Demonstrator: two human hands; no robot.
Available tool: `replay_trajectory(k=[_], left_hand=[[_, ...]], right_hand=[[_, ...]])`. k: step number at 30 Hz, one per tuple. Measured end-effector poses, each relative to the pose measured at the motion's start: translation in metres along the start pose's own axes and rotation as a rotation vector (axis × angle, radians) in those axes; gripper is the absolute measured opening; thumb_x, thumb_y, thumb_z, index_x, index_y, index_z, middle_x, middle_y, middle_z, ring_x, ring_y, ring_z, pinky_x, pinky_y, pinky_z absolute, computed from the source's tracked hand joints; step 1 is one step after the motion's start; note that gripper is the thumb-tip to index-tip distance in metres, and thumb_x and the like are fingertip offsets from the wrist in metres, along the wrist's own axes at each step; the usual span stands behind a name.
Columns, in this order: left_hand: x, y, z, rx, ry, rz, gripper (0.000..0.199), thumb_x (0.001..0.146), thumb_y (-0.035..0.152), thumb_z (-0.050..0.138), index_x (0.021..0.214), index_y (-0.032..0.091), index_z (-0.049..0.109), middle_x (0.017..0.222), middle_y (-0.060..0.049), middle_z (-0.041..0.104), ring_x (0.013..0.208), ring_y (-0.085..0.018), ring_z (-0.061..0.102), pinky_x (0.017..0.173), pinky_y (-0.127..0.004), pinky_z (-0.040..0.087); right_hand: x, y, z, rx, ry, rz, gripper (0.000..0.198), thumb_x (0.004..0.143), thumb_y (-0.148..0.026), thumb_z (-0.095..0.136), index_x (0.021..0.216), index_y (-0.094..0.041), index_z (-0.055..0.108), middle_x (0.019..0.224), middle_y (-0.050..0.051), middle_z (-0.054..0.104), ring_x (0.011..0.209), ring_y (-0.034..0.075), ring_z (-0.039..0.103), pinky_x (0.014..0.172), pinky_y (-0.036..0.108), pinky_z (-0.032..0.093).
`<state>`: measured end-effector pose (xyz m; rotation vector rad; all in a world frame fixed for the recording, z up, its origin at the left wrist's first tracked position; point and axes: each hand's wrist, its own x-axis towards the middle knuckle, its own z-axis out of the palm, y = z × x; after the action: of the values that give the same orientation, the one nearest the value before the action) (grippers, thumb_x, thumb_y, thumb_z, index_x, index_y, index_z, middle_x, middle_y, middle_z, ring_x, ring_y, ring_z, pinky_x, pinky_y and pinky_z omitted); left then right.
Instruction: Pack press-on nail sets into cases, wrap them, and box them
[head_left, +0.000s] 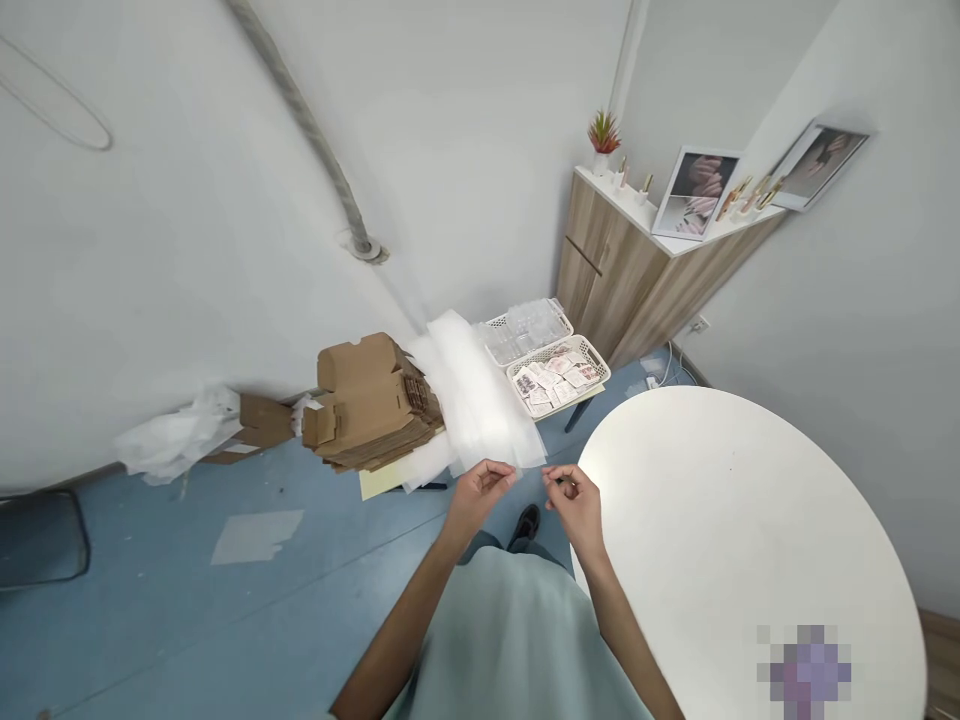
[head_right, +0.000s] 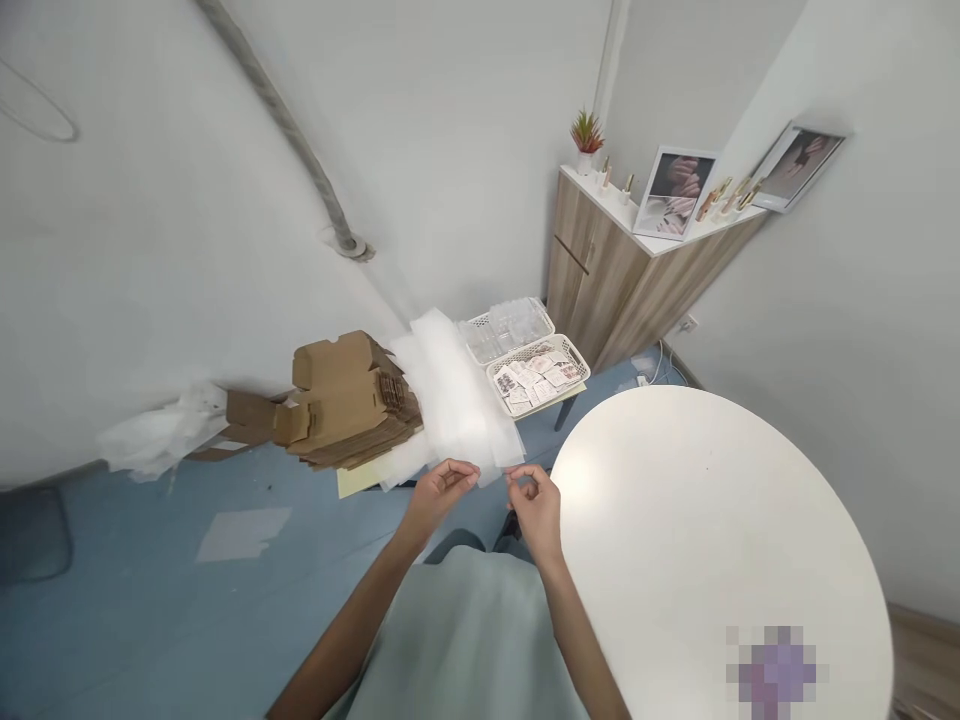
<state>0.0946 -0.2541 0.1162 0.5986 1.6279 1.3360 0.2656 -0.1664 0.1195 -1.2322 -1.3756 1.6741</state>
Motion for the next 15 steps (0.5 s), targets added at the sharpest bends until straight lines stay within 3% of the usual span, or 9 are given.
replay_trajectory(k=[5, 11, 15], left_hand=[[0.056, 0.008, -0.003, 0.070, -0.061, -0.021, 0.037, 0.083, 0.057, 0.078, 0.094, 0.022, 0.071, 0.106, -0.009, 0.079, 0.103, -0.027, 0.073, 0.095, -0.043, 0.058], [0.146, -0.007, 0.001, 0.201, -0.248, -0.005, 0.036, 0.082, 0.054, 0.076, 0.099, 0.023, 0.072, 0.107, -0.009, 0.078, 0.107, -0.028, 0.074, 0.098, -0.043, 0.058], [0.216, -0.020, 0.008, 0.309, -0.320, 0.015, 0.033, 0.081, 0.047, 0.075, 0.104, 0.023, 0.071, 0.115, -0.010, 0.077, 0.109, -0.028, 0.073, 0.098, -0.043, 0.058]], right_hand=[[0.037, -0.018, 0.008, -0.056, 0.027, 0.035, 0.025, 0.088, -0.048, 0.075, 0.090, -0.023, 0.073, 0.061, -0.002, 0.065, 0.051, 0.016, 0.057, 0.058, 0.030, 0.052], [0.057, -0.035, 0.006, -0.031, 0.190, 0.061, 0.033, 0.084, -0.054, 0.079, 0.082, -0.023, 0.069, 0.100, 0.006, 0.079, 0.050, 0.011, 0.052, 0.054, 0.030, 0.054], [0.062, -0.046, 0.010, -0.028, 0.338, 0.098, 0.032, 0.084, -0.054, 0.078, 0.084, -0.022, 0.070, 0.107, 0.007, 0.079, 0.050, 0.009, 0.048, 0.056, 0.031, 0.059]])
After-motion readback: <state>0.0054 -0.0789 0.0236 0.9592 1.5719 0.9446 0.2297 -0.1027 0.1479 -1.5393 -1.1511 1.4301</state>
